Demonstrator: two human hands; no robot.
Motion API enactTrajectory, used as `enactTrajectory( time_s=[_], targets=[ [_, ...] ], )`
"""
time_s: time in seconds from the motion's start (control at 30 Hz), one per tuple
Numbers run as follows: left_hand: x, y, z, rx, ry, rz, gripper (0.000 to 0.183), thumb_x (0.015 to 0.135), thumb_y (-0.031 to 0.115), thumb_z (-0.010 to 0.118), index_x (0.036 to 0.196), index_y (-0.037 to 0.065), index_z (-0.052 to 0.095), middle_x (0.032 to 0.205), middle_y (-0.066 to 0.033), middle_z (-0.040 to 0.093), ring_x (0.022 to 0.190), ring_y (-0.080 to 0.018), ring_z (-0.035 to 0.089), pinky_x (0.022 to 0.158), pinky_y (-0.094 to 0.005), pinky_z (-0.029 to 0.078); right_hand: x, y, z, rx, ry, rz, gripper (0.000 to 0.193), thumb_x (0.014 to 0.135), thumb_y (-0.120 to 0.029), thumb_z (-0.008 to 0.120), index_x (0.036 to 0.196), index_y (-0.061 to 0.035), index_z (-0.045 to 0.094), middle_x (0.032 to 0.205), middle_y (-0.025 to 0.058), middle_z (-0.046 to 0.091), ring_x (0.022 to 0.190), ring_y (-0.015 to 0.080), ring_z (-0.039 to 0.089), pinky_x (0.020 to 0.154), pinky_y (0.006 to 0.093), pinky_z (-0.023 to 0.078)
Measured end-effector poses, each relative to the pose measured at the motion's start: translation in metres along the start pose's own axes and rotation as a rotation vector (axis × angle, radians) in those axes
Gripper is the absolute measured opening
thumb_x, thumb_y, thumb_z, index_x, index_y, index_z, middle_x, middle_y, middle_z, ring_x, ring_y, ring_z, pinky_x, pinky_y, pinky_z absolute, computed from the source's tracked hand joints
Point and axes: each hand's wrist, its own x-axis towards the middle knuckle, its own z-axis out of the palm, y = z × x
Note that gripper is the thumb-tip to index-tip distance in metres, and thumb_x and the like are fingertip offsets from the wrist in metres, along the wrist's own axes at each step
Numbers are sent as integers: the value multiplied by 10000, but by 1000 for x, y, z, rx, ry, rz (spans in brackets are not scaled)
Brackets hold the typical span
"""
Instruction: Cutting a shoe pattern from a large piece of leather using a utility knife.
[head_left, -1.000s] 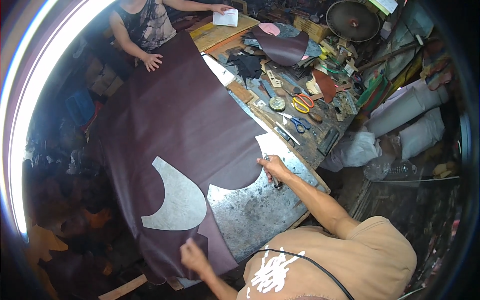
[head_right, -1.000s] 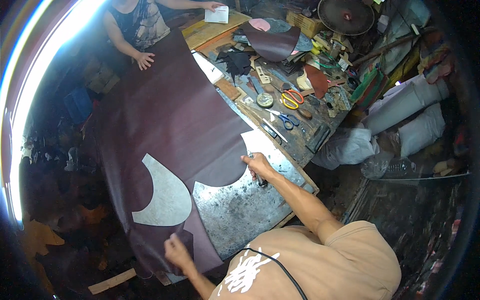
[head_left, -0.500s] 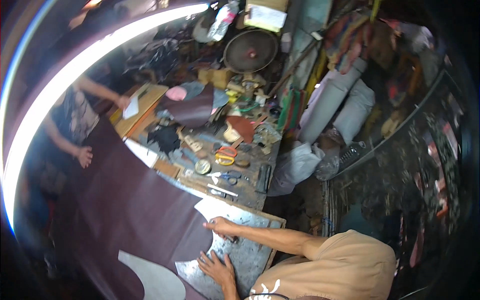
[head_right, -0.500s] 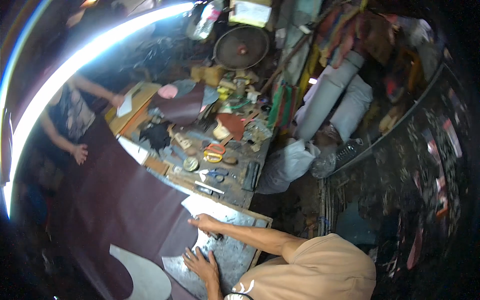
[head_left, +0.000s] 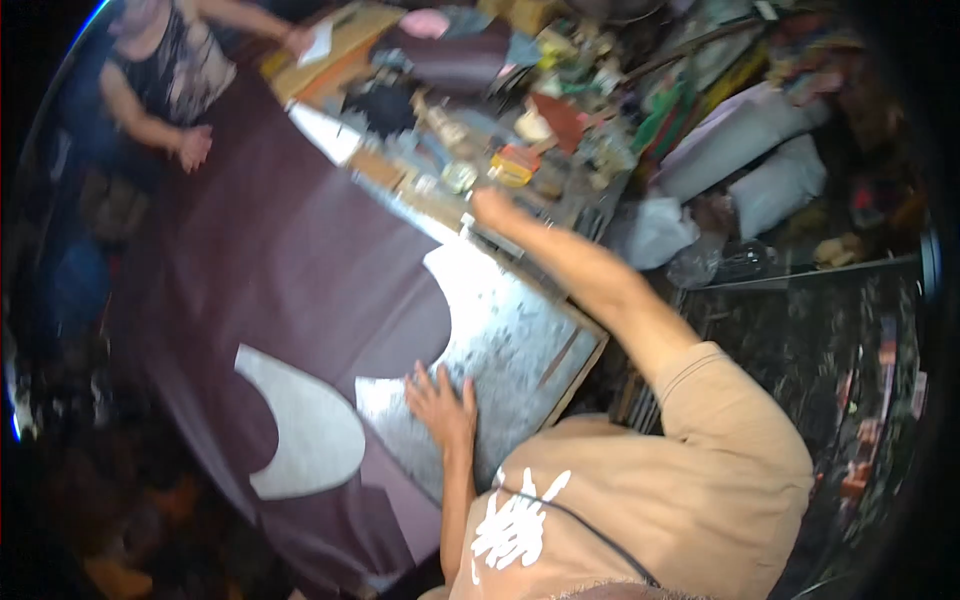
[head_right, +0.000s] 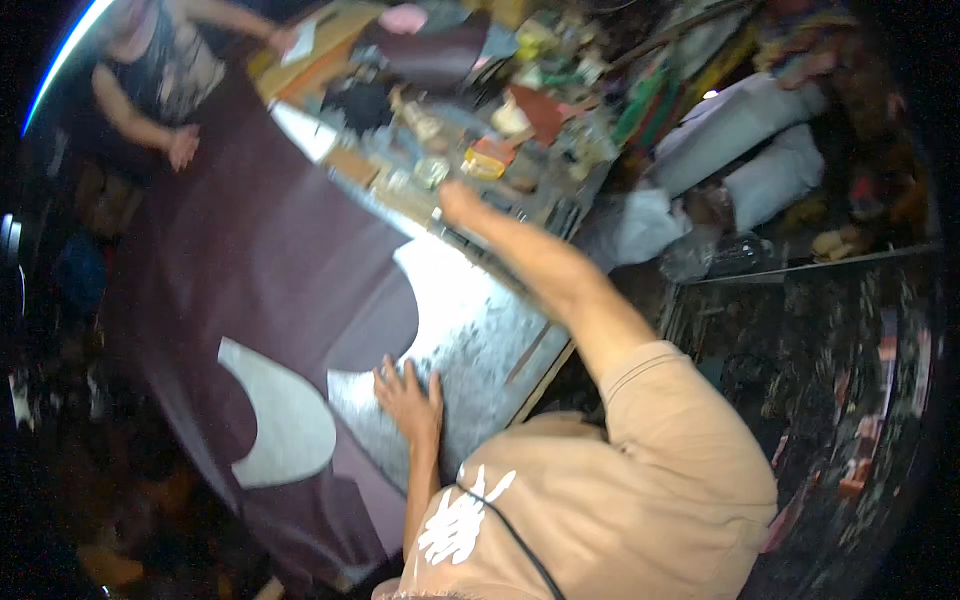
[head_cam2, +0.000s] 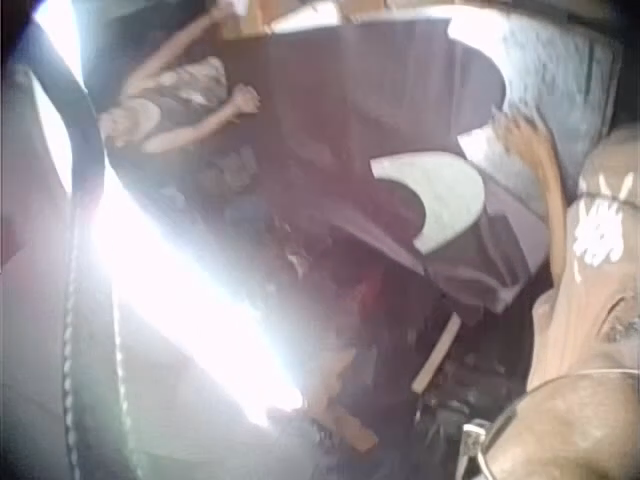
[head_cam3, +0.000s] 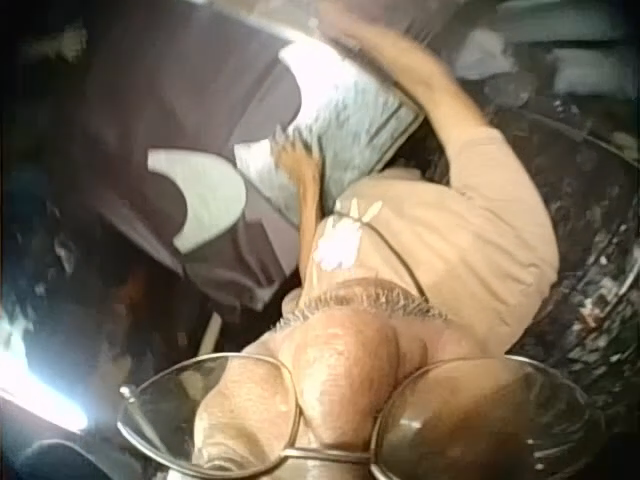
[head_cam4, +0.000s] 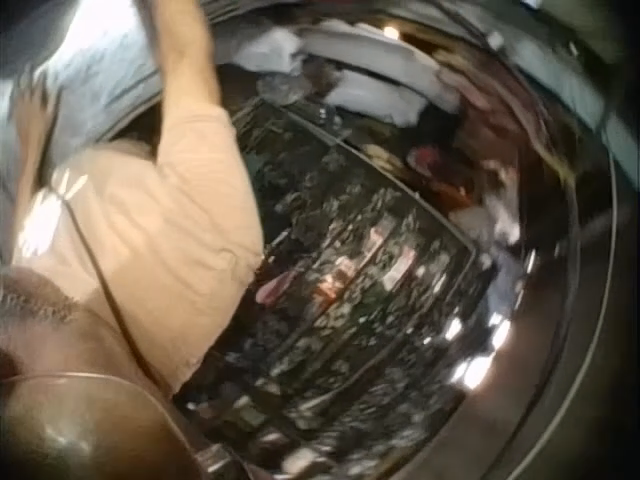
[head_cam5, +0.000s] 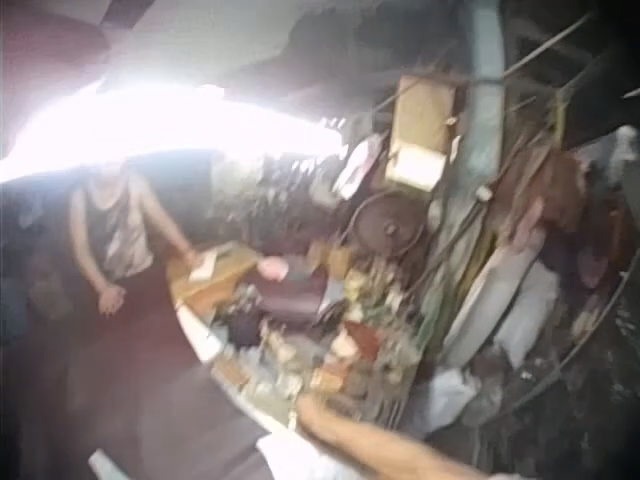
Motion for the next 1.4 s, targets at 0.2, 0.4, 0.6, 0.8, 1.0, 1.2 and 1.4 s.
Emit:
enactTrajectory(
  time_s=[0.2,0.4,0.6,0.8,1.0,1.2,1.4],
  targets=[
    [11,9,16,-12,8,22,544,895,404,640,1312,60,574,1490,-250,365,1383,-492,266,1134,-597,210,3,40,19,96,181,40,241,813,-5,510,1022,90,582,971,321,660,934,469,659,789,554,530],
    [-6,5,13,-48,0,43,550,874,395,676,1297,58,579,1488,-250,356,1388,-481,256,1135,-600,196,-11,27,9,-59,218,-122,191,798,-36,540,940,57,628,935,298,665,873,467,665,761,542,532],
    [-1,8,12,-68,-7,25,552,859,383,697,1297,67,582,1487,-244,363,1387,-475,261,1135,-598,199,79,-21,-81,16,393,-195,195,845,-113,509,937,-31,660,845,297,658,852,476,657,713,556,529],
    [1,8,15,-90,12,14,549,854,390,702,1286,70,592,1488,-230,371,1388,-468,266,1134,-598,203,116,-84,-161,125,448,-119,328,864,-188,528,1109,9,623,1016,295,673,1007,468,644,878,525,513],
    [-1,6,13,-110,24,13,541,849,384,710,1276,72,598,1479,-225,387,1384,-465,281,1135,-599,201,134,-100,-174,400,303,7,426,854,-311,649,1126,16,645,927,229,709,875,349,709,778,454,550],
    [1,6,12,-111,14,12,544,847,389,712,1275,73,598,1476,-226,390,1385,-466,281,1137,-593,204,143,-97,-176,561,199,48,693,835,-361,726,1339,67,518,922,178,688,671,205,672,559,309,568],
    [3,9,10,-109,29,24,554,842,395,716,1269,60,601,1473,-228,393,1382,-466,285,1134,-590,211,162,-92,-188,779,289,27,808,756,-472,793,1251,119,549,784,126,682,620,154,650,521,285,542]
  ],
)
